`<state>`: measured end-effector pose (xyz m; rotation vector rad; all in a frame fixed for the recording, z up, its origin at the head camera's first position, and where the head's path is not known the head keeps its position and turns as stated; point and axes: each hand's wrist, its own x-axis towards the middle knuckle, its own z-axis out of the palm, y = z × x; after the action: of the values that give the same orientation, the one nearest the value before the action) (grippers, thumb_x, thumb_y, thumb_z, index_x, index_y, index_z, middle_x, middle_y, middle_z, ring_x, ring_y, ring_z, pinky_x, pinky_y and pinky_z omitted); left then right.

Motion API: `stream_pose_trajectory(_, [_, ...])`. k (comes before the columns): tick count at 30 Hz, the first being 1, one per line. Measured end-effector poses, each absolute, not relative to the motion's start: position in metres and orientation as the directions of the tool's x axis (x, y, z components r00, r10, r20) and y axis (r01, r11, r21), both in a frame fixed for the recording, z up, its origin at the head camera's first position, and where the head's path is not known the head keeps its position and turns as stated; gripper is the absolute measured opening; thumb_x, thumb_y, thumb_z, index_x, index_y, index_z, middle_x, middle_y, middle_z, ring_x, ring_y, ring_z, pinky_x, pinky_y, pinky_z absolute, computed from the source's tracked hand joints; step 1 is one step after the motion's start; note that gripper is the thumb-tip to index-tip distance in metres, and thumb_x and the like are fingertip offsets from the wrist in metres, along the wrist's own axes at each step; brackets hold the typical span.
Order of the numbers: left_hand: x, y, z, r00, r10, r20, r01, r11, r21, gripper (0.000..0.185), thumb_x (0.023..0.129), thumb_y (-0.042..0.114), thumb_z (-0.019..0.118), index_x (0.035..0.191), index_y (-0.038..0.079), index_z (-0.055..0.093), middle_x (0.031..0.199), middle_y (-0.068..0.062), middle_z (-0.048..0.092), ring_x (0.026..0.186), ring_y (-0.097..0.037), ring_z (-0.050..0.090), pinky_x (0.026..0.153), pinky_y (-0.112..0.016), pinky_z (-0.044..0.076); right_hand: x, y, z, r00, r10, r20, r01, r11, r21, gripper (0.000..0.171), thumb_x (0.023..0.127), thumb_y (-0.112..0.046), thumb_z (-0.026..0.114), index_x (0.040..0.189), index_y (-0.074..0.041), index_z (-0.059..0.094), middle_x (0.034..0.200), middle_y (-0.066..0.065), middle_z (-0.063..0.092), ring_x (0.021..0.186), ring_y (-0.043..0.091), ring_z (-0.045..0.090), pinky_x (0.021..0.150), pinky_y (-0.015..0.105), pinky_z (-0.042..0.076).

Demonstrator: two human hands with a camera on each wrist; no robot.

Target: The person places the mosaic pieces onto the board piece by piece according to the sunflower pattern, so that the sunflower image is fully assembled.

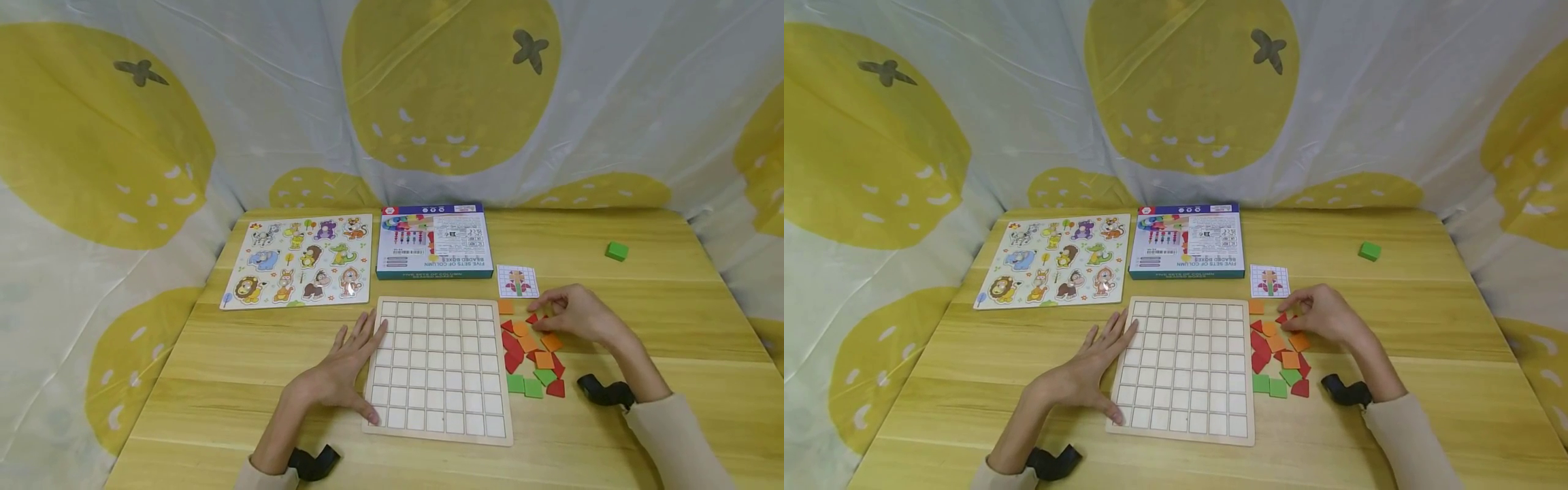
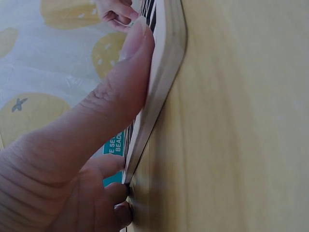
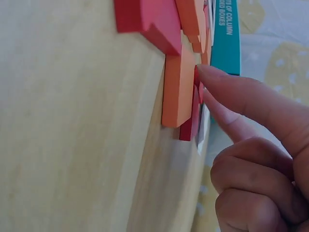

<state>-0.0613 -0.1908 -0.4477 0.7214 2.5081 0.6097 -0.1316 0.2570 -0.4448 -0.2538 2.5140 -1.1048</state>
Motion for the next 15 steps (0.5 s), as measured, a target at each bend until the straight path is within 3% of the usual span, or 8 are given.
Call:
stream_pose_trajectory(9, [-0.0608,-0.1913,-0.4476,-0.758,0.581,-0.295,0.38,0.762,0.525,0.154,0.055,0.05,0.099,0.167,0.01,0.0,0.173,-0.016,-0.02,0.161,-0.037,-0.014,0.13,-0.063,-0.005,-0.1324,0.2616,-0.4445,-0.89,-0.307,-0.337,0.052,0.666,-0.744,0.032,0.081,-0.014,0.088,0.108,-0.001,0.076,0.063,-0.003,0.033,0.058,0.012,0.032,0.051,0.029,0.025])
stream_pose_trajectory(15, [-0.0613,-0.191,-0.4466,-0.757,0.58,-0.3,0.378,0.764,0.523,0.154,0.056,0.05,0.099,0.167,0.009,0.0,0.173,-0.016,-0.021,0.161,-0.037,-0.014,0.13,-0.063,-0.006,-0.1324,0.2618,-0.4456,-0.896,-0.302,-0.325,0.042,0.672,-0.739,0.028,0.083,-0.014,0.086,0.106,-0.001,0.077,0.064,-0.003,0.032,0.059,0.012,0.031,0.052,0.029,0.024])
